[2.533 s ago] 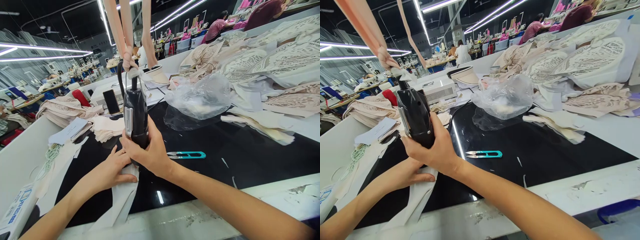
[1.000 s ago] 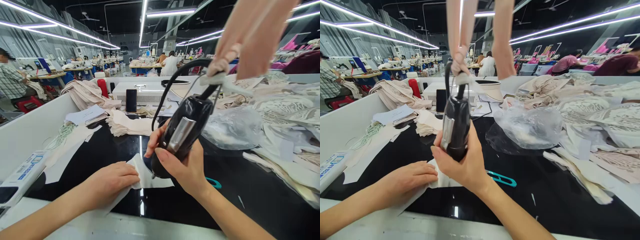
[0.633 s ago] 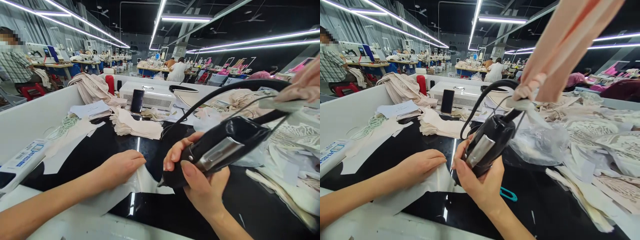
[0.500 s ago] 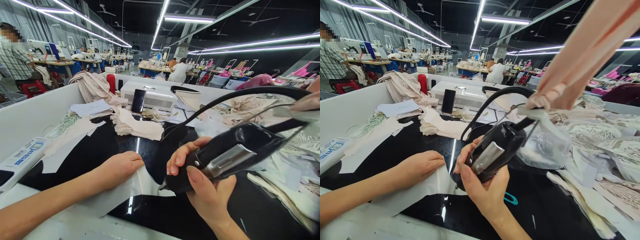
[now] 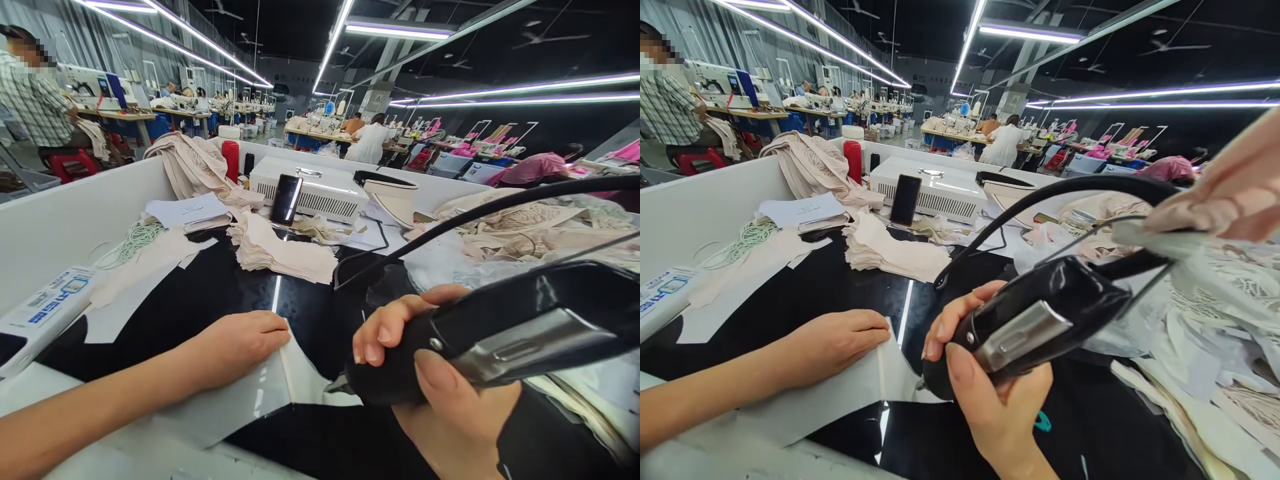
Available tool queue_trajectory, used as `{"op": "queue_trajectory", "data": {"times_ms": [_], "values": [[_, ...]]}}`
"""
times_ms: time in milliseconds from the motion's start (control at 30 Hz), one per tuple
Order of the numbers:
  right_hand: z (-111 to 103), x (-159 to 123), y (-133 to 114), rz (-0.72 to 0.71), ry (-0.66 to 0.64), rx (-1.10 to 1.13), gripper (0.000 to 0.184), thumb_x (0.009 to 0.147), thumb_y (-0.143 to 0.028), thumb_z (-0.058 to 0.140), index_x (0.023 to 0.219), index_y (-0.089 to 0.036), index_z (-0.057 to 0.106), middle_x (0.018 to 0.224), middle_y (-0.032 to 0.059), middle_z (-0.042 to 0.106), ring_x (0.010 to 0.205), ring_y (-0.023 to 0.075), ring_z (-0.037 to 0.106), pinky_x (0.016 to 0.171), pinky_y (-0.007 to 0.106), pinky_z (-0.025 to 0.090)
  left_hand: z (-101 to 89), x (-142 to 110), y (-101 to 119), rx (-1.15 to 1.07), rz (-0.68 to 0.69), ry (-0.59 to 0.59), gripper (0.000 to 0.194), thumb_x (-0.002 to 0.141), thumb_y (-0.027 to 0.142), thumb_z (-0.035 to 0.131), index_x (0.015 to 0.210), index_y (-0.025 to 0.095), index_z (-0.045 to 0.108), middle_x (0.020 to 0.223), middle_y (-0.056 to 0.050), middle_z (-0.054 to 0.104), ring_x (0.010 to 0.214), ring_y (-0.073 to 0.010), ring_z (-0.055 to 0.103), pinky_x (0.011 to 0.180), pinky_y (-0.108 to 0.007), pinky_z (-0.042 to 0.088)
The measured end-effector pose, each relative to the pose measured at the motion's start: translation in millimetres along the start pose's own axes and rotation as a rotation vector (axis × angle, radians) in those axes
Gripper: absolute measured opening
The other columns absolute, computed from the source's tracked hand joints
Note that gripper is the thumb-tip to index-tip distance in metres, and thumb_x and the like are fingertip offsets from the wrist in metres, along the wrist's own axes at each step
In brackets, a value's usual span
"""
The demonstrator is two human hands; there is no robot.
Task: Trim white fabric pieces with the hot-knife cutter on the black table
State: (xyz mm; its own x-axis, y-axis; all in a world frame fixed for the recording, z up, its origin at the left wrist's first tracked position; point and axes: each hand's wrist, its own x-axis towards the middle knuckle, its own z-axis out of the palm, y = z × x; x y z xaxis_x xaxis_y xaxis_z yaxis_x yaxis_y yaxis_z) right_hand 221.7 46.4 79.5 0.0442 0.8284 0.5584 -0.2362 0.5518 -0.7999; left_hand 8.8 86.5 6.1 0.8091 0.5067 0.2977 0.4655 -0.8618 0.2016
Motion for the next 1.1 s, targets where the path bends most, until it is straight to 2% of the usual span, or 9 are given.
{"op": "queue_trajectory", "data": {"times_ms": [167,267,533,700,1100], "values": [[13.0,16.7,10.8,-0.064,0.118,0.021,0.035,0.079,-0.03,0.08,0.105,-0.027,0.055,0.072,-0.0034,0.059,0.053,0.0144,0.057,0.048,0.03,0.05,-0.1,-1.1,1.6,0.027,0.005,0.018,0.027,0.099,0.008,0.043,0.121,0.015,0.059,0.125,-0.01,0.064,0.114,-0.0193,0.063,0.098,-0.031,0.054],[21.0,27.4,21.9,-0.049,0.147,0.012,0.037,0.08,-0.031,0.079,0.104,-0.028,0.052,0.074,-0.0051,0.058,0.053,0.0141,0.057,0.051,0.031,0.05,0.3,-2.0,2.1,0.036,0.01,0.032,0.028,0.101,0.01,0.042,0.122,0.016,0.059,0.126,-0.01,0.065,0.116,-0.0192,0.063,0.098,-0.031,0.055],[29.6,40.3,43.7,-0.086,0.13,-0.012,0.029,0.082,-0.03,0.074,0.097,-0.026,0.049,0.074,-0.0067,0.059,0.054,0.0123,0.056,0.053,0.029,0.051,3.1,-4.0,1.0,0.043,0.038,0.053,0.031,0.098,0.007,0.045,0.126,0.013,0.058,0.129,-0.014,0.064,0.118,-0.0198,0.063,0.098,-0.03,0.056],[29.7,39.3,46.0,-0.083,0.13,0.001,0.034,0.082,-0.029,0.074,0.105,-0.026,0.048,0.074,-0.0057,0.059,0.054,0.0125,0.056,0.053,0.029,0.053,3.8,-4.7,-0.1,0.011,0.034,0.057,0.033,0.098,0.007,0.045,0.128,0.013,0.057,0.13,-0.013,0.064,0.119,-0.0196,0.063,0.099,-0.032,0.056],[30.1,36.8,49.2,-0.088,0.14,-0.026,0.028,0.085,-0.028,0.072,0.097,-0.025,0.047,0.075,-0.0063,0.06,0.054,0.0118,0.058,0.053,0.028,0.052,6.4,-6.1,-1.4,0.055,0.037,0.04,0.03,0.1,0.009,0.044,0.127,0.012,0.057,0.131,-0.013,0.063,0.121,-0.0191,0.061,0.104,-0.03,0.052]]}}
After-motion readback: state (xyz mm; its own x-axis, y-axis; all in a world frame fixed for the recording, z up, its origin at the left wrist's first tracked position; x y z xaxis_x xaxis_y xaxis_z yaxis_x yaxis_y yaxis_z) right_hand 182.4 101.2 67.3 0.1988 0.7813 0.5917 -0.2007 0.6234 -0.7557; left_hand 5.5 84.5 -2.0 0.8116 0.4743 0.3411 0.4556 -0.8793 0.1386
